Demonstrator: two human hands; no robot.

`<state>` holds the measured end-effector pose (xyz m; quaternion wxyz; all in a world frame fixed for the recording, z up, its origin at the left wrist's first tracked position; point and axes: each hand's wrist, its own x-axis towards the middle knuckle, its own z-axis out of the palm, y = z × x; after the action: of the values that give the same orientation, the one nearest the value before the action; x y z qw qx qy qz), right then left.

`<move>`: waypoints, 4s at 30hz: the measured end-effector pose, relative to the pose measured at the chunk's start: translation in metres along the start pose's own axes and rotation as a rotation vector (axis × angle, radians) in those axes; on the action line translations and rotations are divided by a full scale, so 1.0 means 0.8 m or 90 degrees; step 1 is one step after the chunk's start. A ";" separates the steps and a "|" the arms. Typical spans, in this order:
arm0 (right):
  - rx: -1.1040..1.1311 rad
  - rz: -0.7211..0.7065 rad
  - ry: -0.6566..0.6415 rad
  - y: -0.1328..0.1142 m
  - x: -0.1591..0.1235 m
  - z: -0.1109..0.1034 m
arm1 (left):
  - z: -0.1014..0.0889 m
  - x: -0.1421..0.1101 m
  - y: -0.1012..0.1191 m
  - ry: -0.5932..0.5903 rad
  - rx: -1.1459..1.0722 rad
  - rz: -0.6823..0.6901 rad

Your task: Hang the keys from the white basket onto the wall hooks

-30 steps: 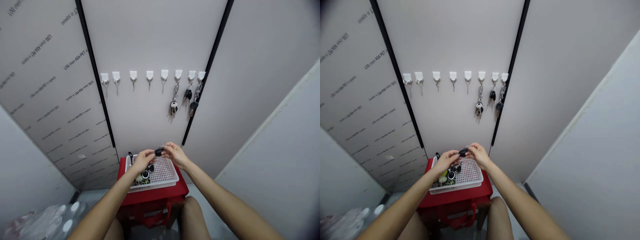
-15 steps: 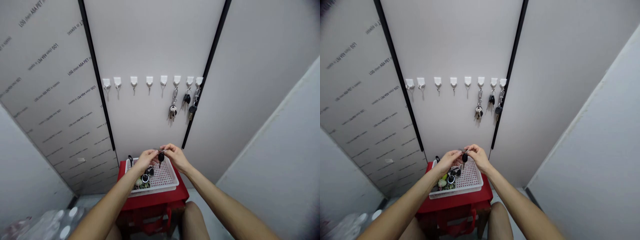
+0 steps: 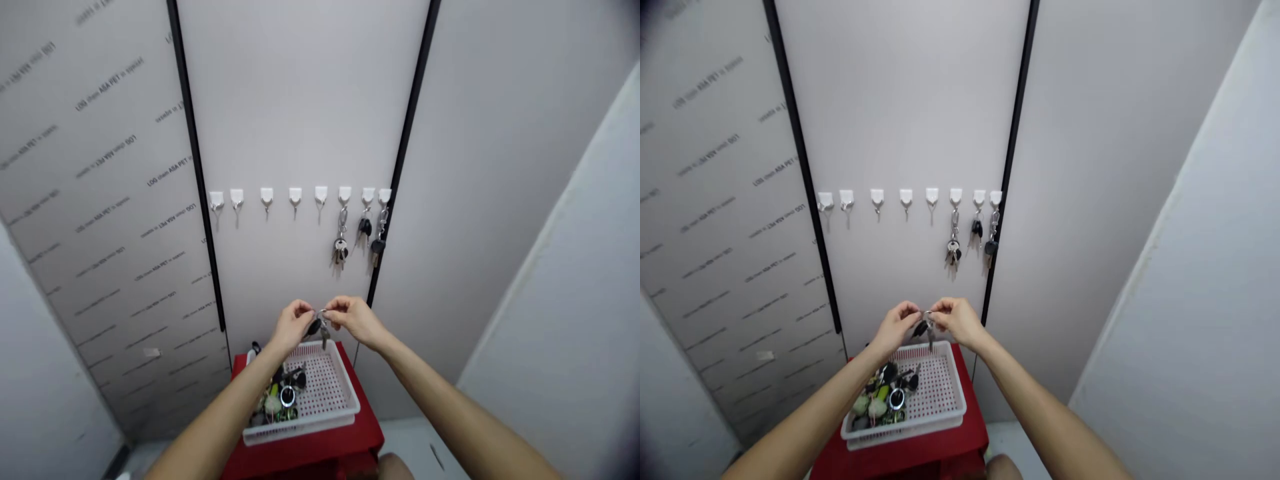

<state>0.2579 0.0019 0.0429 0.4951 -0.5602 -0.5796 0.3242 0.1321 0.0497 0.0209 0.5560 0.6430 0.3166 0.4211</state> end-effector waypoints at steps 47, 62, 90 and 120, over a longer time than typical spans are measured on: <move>-0.495 0.045 -0.261 0.145 -0.018 0.091 | -0.066 -0.052 -0.116 -0.116 0.424 -0.044; 0.132 0.069 -0.111 0.060 -0.018 0.036 | -0.023 -0.041 -0.087 -0.225 0.224 0.011; -0.330 -0.211 0.315 -0.162 0.169 0.014 | -0.040 0.102 0.135 0.126 0.019 0.051; -0.340 0.028 -0.260 0.120 -0.022 0.123 | -0.100 -0.074 -0.096 0.008 0.497 -0.054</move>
<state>0.1949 0.0183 -0.0799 0.1975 -0.6058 -0.7193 0.2768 0.0387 0.0475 -0.0635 0.2842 0.7898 0.4829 0.2494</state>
